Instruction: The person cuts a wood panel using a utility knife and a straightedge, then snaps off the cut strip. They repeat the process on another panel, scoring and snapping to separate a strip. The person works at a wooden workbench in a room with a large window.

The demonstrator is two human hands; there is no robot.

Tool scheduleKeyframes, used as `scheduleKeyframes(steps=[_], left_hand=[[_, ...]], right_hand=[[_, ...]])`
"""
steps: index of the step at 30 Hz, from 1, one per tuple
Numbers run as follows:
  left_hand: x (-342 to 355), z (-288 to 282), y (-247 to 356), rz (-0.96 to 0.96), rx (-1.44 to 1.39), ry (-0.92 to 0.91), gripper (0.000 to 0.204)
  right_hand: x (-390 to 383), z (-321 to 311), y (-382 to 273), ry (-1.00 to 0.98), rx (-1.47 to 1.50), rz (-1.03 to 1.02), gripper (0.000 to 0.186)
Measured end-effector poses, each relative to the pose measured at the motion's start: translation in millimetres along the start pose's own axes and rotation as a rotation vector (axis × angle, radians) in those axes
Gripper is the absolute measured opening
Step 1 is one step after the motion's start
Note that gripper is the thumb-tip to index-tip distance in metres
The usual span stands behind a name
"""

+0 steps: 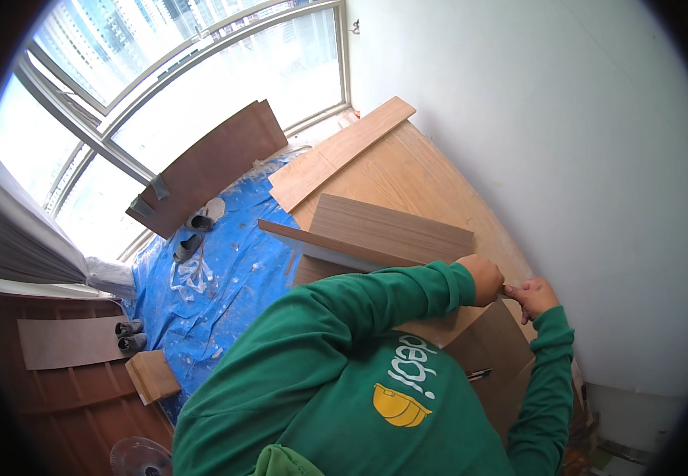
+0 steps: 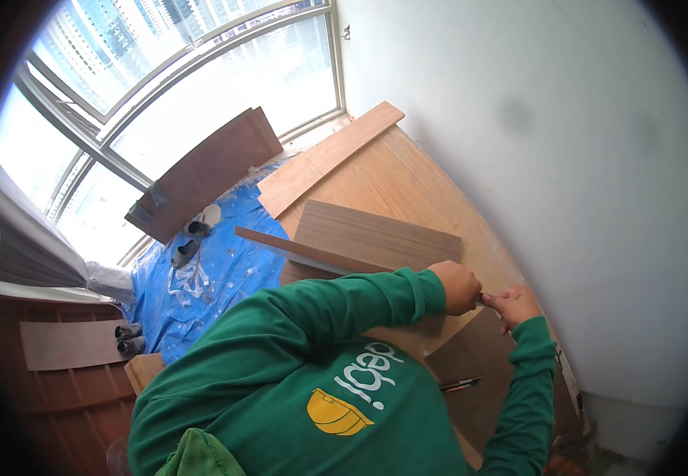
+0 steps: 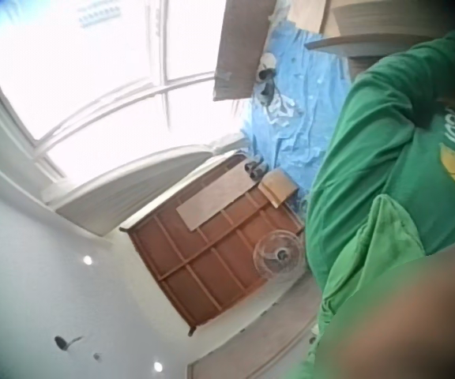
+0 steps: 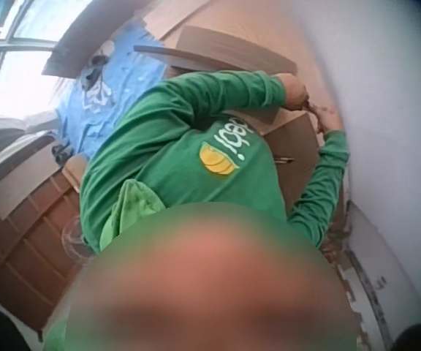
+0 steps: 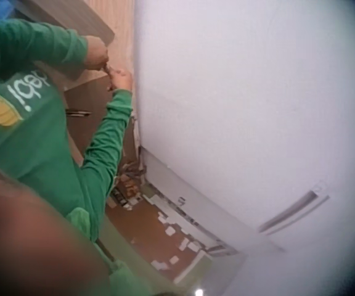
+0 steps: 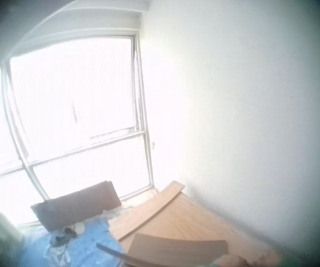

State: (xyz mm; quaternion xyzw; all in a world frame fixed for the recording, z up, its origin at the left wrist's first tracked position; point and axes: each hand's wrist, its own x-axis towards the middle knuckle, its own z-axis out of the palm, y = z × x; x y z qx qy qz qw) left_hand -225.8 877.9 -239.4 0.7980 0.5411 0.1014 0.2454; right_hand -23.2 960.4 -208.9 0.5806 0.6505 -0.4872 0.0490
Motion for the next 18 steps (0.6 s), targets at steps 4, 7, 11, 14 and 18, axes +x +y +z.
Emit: scheduleKeyframes(steps=[4, 7, 11, 14, 18], left_hand=[[2.4, -3.8, -1.9, -0.008, -0.019, -0.04, 0.035], [5.9, -2.9, -3.6, 0.003, -0.013, -0.064, 0.036], [9.4, -0.4, -5.2, 0.019, 0.001, -0.08, 0.036], [8.4, 1.3, -4.3, 0.021, 0.02, -0.089, 0.036], [6.4, 2.6, -0.5, 0.005, -0.006, -0.085, 0.034]], right_hand=[[1.3, -0.1, 2.3, -0.061, 0.049, -0.007, 0.042], [0.0, 3.5, 6.6, -0.034, 0.049, -0.038, 0.04], [-2.5, 5.7, 8.9, -0.016, 0.064, -0.064, 0.037], [-5.0, 4.7, 10.6, -0.026, 0.051, -0.088, 0.038], [-8.8, 2.4, 14.0, -0.007, -0.019, -0.111, 0.041]])
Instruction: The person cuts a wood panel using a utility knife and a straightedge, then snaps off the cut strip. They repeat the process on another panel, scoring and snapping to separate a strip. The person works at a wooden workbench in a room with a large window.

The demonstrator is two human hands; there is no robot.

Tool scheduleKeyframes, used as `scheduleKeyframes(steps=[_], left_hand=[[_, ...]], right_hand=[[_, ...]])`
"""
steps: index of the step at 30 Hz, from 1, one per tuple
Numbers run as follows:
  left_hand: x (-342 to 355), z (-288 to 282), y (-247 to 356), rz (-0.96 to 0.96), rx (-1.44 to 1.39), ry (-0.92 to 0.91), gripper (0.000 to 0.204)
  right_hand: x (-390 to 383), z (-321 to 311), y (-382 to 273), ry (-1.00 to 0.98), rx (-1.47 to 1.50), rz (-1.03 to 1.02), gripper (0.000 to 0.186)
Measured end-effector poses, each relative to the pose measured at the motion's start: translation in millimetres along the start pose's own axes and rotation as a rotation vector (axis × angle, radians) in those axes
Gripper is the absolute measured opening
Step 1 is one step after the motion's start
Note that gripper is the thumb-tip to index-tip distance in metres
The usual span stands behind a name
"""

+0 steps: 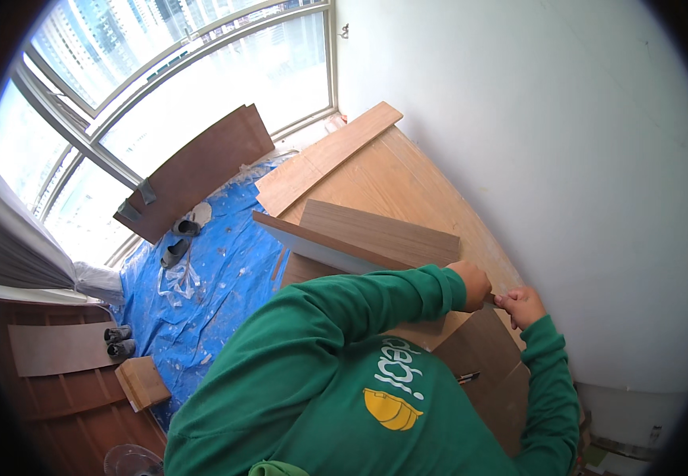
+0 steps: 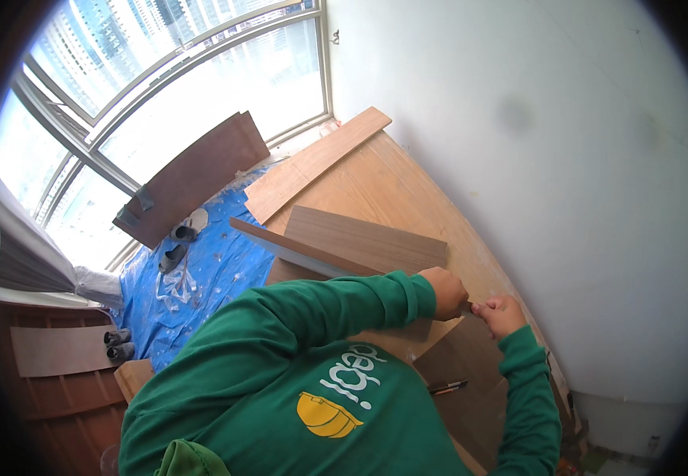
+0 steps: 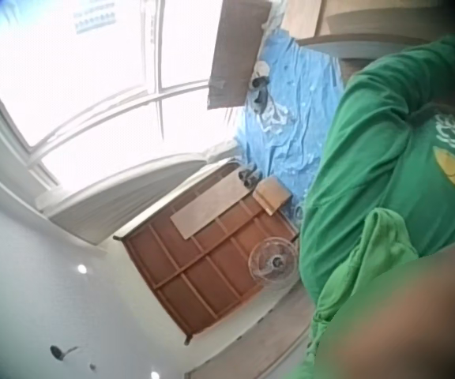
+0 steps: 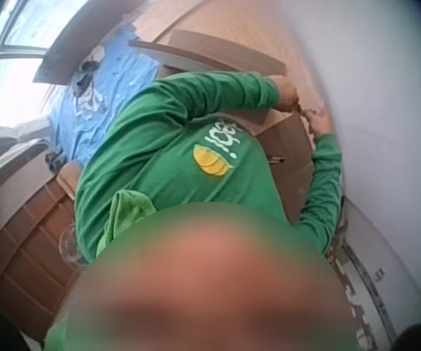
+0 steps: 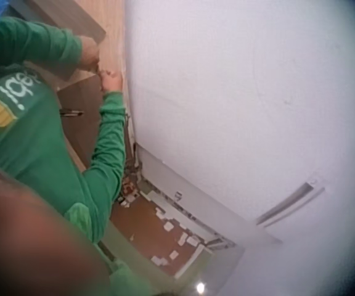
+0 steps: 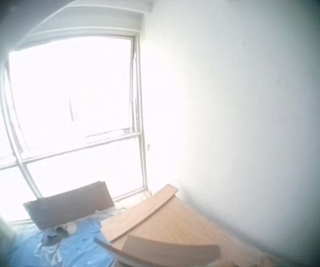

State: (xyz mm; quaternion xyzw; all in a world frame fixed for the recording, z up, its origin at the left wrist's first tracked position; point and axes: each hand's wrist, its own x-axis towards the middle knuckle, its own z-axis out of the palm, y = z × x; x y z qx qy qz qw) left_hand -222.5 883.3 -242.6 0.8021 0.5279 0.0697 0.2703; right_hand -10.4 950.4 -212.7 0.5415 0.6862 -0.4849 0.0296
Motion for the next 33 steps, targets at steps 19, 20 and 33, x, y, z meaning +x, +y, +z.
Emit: scheduleKeyframes(steps=[19, 20, 33], left_hand=[[7.8, -10.0, -1.2, 0.084, 0.042, 0.063, 0.036], [4.4, -11.1, -2.3, 0.103, 0.033, 0.089, 0.037], [-108.5, -17.9, -49.3, -0.138, 0.064, 0.112, 0.04]], right_hand=[[-30.4, -9.9, -23.1, 0.082, 0.003, -0.07, 0.037], [-30.4, -8.6, -19.6, 0.093, 0.032, -0.043, 0.037], [-43.6, 9.9, -9.6, 0.026, -0.057, -0.076, 0.031]])
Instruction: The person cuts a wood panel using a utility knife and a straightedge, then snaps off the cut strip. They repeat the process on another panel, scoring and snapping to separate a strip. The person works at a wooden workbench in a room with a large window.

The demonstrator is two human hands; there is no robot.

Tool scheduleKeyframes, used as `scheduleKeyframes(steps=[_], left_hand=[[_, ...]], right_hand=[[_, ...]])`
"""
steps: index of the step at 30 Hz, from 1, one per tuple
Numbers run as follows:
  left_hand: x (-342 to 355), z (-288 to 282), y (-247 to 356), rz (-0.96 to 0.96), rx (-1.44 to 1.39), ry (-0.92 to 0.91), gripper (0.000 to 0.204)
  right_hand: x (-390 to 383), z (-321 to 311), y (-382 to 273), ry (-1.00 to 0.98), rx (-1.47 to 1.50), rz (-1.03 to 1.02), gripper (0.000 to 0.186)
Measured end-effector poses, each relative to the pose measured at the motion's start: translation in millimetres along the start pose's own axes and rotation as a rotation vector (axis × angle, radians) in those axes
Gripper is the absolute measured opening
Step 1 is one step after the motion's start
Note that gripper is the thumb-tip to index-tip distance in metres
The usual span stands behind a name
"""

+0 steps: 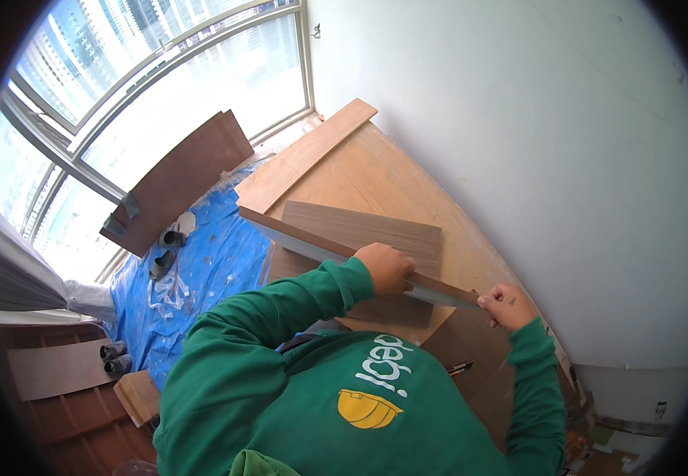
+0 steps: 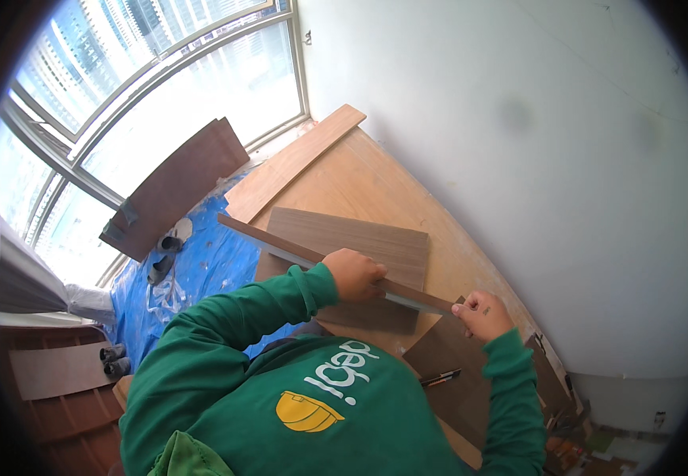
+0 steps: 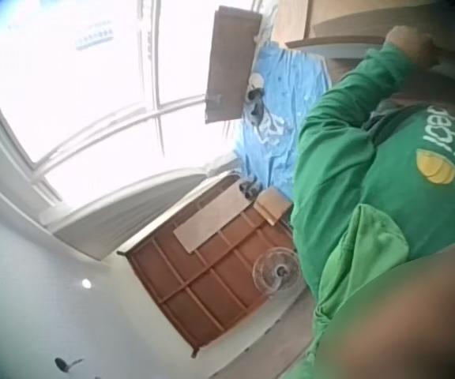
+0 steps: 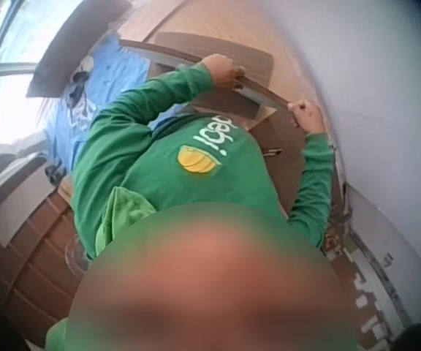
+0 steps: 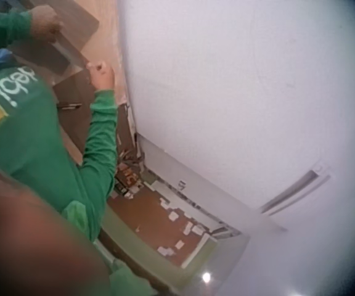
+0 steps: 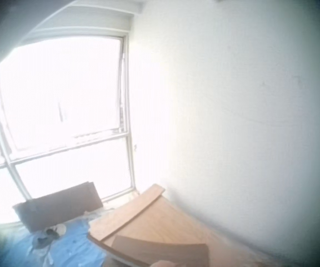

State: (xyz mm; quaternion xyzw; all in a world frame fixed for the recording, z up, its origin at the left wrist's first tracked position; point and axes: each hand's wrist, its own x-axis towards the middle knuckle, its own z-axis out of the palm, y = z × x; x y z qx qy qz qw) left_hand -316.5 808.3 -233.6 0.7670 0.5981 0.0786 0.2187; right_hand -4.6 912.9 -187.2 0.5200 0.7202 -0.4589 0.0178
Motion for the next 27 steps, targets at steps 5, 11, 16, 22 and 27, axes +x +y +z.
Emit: scheduleKeyframes(steps=[5, 11, 16, 22, 27], left_hand=[[-1.7, 0.8, 4.7, 0.003, 0.03, -0.023, 0.041], [1.2, 0.2, 6.0, -0.009, 0.059, -0.051, 0.042], [4.9, 8.8, 5.7, -0.052, 0.069, -0.015, 0.047], [15.5, 1.4, 20.8, -0.037, 0.232, 0.001, 0.052], [22.8, 2.3, 28.4, 0.01, 0.31, 0.03, 0.053]], right_hand=[[7.9, -8.0, -32.5, -0.295, -0.187, 0.181, 0.034], [22.8, 7.9, -65.0, -0.356, -0.769, 0.158, 0.05], [15.4, 17.1, -61.9, -0.273, -0.89, 0.032, 0.054], [3.9, 15.5, -44.3, -0.162, -0.623, -0.078, 0.041], [11.5, 19.9, -46.4, -0.141, -0.68, -0.085, 0.035]])
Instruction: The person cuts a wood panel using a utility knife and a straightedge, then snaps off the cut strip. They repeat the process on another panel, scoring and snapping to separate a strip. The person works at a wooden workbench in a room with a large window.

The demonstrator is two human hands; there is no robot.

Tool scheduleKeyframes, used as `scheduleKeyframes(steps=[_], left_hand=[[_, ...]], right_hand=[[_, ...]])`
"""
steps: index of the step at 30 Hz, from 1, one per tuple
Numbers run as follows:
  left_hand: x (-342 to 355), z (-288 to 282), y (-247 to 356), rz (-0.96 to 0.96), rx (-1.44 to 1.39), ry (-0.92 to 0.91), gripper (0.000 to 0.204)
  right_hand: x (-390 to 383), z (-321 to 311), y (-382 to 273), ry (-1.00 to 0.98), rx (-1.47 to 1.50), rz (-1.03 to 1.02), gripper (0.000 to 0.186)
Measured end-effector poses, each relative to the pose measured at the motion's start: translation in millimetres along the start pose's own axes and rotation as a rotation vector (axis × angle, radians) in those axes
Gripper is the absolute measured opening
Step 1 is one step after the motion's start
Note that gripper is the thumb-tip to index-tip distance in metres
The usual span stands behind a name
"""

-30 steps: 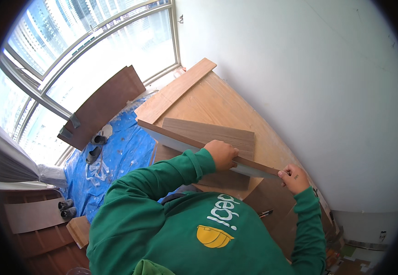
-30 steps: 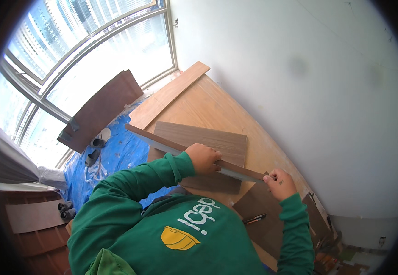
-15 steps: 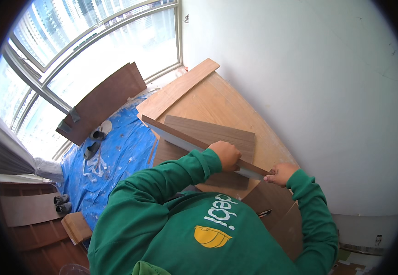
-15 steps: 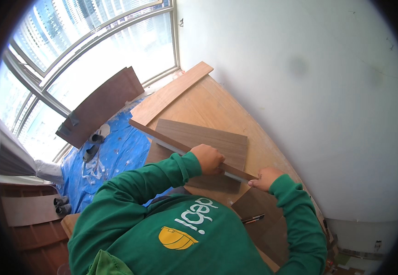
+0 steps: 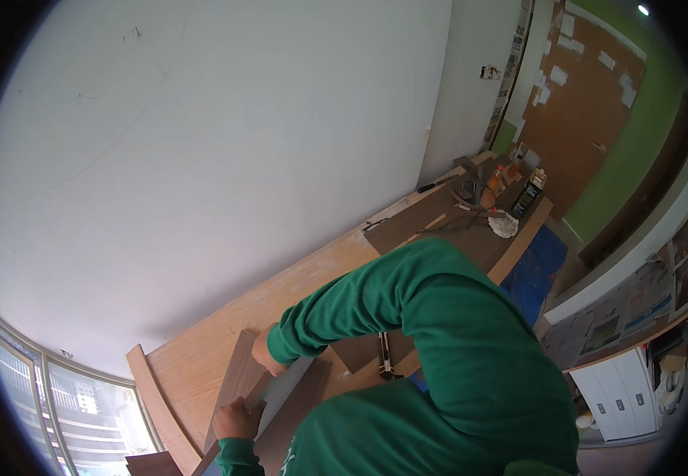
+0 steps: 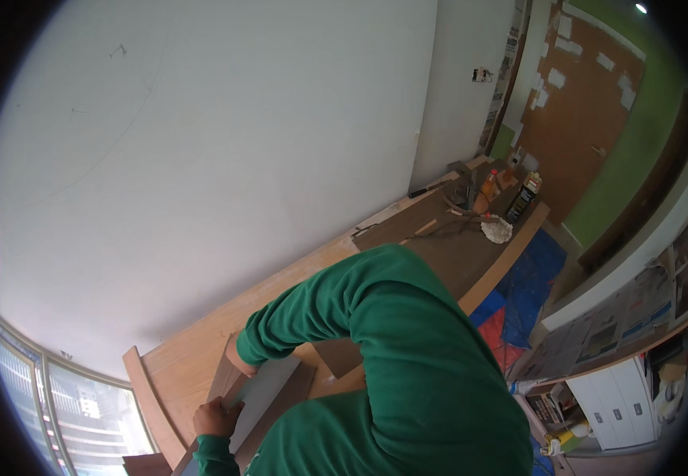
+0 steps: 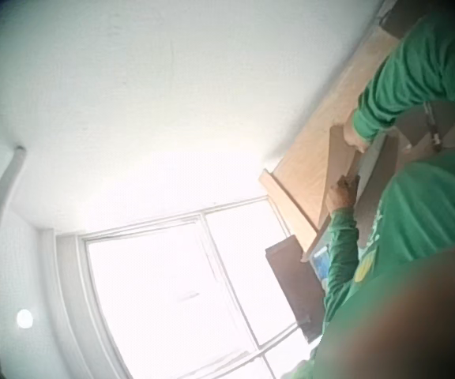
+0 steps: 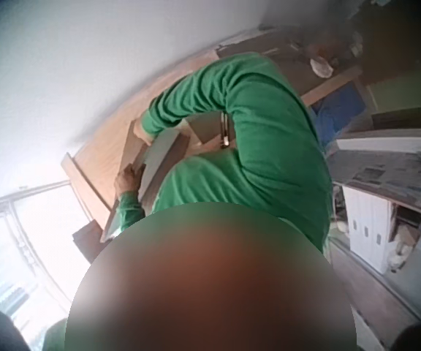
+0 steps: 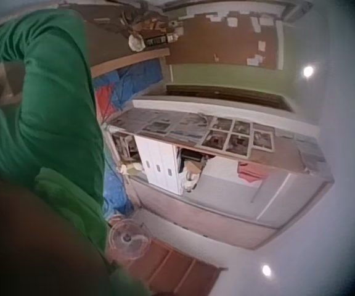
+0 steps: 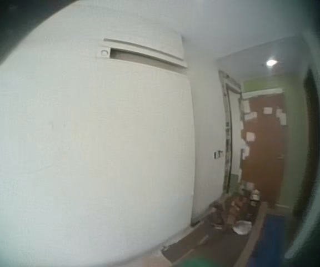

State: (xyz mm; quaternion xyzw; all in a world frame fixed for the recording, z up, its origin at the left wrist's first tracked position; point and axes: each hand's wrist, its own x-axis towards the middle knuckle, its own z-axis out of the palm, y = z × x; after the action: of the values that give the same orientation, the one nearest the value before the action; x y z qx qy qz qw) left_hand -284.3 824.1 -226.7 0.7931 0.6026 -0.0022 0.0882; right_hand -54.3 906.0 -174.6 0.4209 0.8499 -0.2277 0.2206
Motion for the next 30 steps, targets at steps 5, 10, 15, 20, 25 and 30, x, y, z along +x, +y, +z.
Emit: scheduleKeyframes(steps=[5, 10, 15, 20, 25, 30], left_hand=[[4.5, 9.2, -3.3, 0.037, -0.017, -0.01, 0.054], [1.4, 9.2, 1.2, 0.054, -0.028, 0.014, 0.054], [1.8, 2.9, 8.8, 0.048, -0.029, -0.026, 0.049], [-6.2, 6.7, 2.5, 0.045, -0.05, -0.091, 0.04], [-5.4, 9.9, -2.6, 0.014, -0.139, -0.133, 0.038], [-2.8, 0.2, -9.8, 0.078, -0.253, -0.147, 0.036]], right_hand=[[10.9, 6.1, 4.1, -0.042, 0.043, -0.067, 0.037], [-3.8, 3.5, -2.2, -0.006, 0.072, -0.038, 0.034], [-31.4, -8.8, -7.4, 0.04, 0.197, -0.06, 0.032], [-52.1, -24.6, -18.2, 0.011, 0.349, -0.123, 0.036], [-60.8, -52.3, -28.8, 0.011, 0.37, -0.227, 0.043], [-56.7, -73.7, -16.4, -0.156, 0.508, -0.148, 0.039]])
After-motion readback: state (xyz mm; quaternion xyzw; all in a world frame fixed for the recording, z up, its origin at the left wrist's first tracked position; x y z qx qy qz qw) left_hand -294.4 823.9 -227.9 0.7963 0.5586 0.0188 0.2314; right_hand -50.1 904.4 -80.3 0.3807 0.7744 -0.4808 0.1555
